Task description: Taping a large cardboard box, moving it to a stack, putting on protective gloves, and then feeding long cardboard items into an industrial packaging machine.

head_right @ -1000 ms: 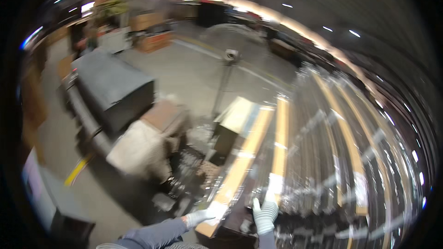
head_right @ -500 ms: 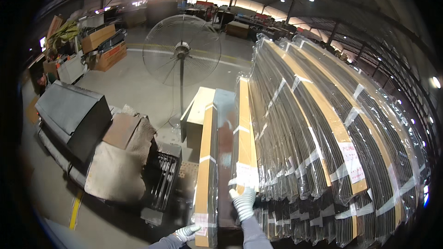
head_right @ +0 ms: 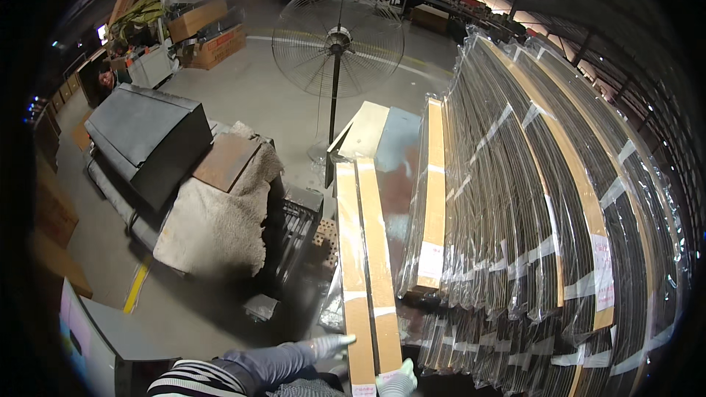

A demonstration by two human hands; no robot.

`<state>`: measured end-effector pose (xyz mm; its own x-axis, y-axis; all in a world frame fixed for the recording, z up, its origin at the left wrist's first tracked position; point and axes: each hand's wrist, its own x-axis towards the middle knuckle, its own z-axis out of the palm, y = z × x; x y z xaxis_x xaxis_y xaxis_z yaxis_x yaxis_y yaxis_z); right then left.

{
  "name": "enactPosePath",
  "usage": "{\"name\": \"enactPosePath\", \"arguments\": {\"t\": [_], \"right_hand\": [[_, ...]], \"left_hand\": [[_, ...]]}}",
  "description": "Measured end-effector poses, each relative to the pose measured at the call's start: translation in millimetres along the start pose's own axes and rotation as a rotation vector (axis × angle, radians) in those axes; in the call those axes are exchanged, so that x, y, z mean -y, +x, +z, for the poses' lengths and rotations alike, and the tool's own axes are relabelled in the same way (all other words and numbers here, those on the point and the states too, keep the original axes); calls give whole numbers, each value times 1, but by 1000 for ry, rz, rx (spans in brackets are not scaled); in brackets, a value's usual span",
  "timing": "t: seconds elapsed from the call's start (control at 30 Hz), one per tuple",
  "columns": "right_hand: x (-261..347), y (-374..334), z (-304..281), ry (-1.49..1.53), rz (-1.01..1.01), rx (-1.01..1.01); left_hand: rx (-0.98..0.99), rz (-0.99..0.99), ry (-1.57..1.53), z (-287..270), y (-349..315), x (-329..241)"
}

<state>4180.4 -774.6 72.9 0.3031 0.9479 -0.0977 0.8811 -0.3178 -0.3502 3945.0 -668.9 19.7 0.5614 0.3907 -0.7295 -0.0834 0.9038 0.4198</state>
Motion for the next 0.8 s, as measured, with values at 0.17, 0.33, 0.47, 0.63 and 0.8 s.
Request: {"name": "enactPosePath", "arguments": {"t": [0.17,0.33,0.47,0.63,0.8], "right_hand": [[35,65,32,-288,123,106],[20,58,13,-72,-125,265],[-21,-2,-12,93,-536,99],[-63,0,24,492,-384,310],[83,65,-21,-231,-645,415]], "left_hand": [[-102,-92,4,-15,51,9],[62,176,217,-46,40,37],[41,194,-252,-42,0,58],[25,19,-689,-41,-47,93],[37,453,-1036,-70,-83,59]]}}
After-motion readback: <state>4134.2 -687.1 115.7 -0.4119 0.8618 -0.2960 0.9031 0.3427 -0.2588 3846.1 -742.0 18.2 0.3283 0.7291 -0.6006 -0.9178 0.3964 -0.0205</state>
